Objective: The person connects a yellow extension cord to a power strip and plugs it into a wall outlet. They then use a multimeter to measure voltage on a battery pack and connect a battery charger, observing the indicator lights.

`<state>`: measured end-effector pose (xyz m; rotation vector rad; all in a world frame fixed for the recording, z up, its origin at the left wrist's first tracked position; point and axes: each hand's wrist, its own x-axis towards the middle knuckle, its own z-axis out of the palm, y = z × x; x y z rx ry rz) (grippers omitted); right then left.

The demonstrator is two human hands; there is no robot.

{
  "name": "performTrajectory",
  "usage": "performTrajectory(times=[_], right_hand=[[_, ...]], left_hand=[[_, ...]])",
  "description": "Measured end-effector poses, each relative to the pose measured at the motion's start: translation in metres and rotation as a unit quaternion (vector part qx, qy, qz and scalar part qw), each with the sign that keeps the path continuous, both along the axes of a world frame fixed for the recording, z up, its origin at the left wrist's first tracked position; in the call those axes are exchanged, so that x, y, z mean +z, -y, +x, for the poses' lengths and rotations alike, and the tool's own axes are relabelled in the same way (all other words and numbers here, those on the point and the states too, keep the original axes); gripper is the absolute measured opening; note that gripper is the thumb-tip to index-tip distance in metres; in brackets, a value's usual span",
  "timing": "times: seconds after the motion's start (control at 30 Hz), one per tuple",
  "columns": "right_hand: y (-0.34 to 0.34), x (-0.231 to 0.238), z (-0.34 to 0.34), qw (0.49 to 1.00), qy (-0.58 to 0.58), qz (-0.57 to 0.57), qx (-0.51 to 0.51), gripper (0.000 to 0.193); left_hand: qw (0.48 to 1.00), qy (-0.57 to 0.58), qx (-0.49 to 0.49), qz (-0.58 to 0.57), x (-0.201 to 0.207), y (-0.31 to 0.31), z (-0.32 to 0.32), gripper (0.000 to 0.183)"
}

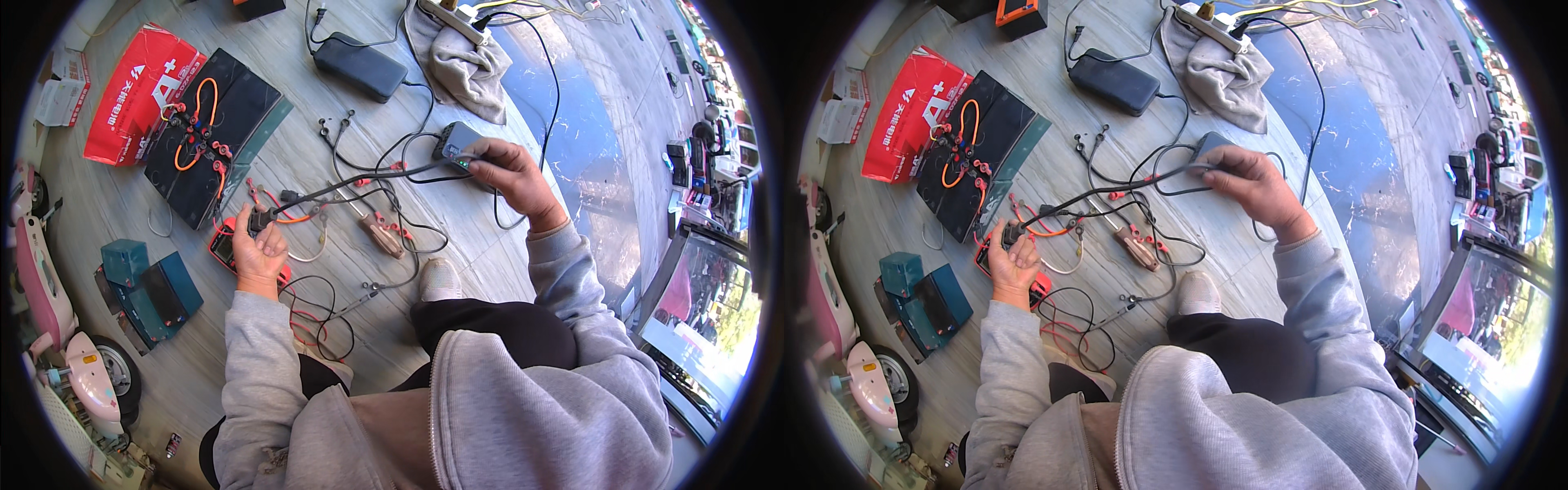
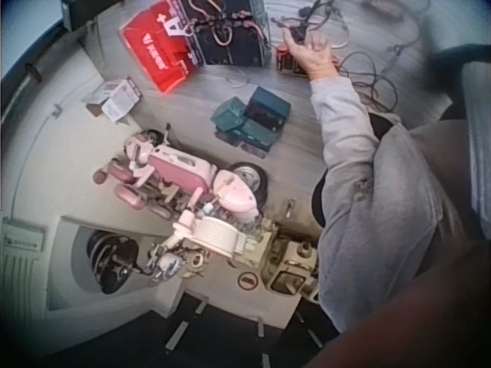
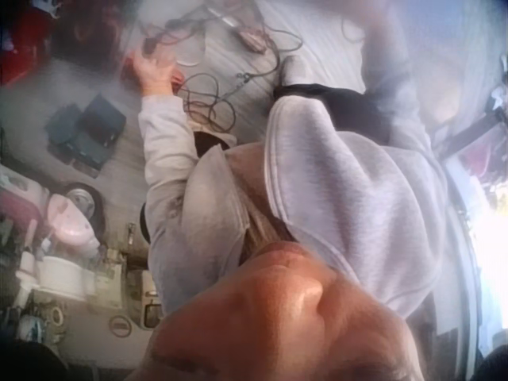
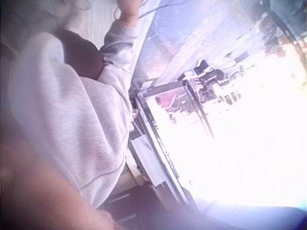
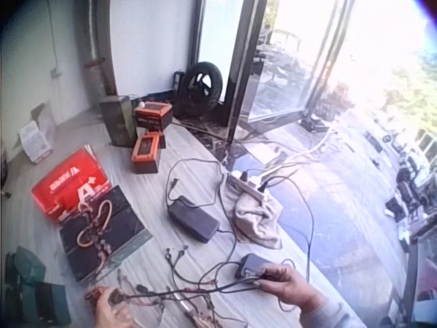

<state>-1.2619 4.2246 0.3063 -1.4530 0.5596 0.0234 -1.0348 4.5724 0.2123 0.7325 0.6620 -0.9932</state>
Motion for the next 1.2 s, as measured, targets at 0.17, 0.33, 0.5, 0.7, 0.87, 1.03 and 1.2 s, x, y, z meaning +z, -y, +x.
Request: performTrajectory(times=[0.17,0.33,0.5,0.7,0.87,1.03,1.2], right_hand=[[0.0,0.02,0.008,0.986,0.04,-0.146,-0.071,0.015],[-0.003,0.022,0.004,0.959,0.011,-0.278,-0.052,0.017],[0.002,0.015,0.0,0.957,-0.145,-0.209,0.137,0.037],[0.0,0.004,-0.014,0.906,-0.283,-0.168,0.266,0.039],[-0.002,-0.024,-0.021,0.875,-0.341,-0.154,0.307,0.038],[-0.022,-0.058,-0.029,0.806,-0.412,-0.12,0.409,0.054],[-0.035,-0.054,-0.015,0.889,-0.194,-0.173,0.378,0.091]], left_hand=[[0.999,0.012,0.022,-0.021,0.012,0.0,0.004,0.031],[0.999,0.011,0.038,-0.026,0.011,-0.003,0.003,0.03],[0.999,0.023,0.025,0.005,0.006,-0.005,0.0,0.029],[0.999,0.01,-0.003,0.034,-0.001,-0.009,-0.003,0.03],[0.997,0.026,-0.038,0.069,-0.004,-0.006,-0.007,0.03],[0.988,0.052,-0.085,0.118,-0.003,0.004,-0.02,0.028],[0.982,0.065,-0.145,0.105,0.004,0.022,-0.038,0.028]])
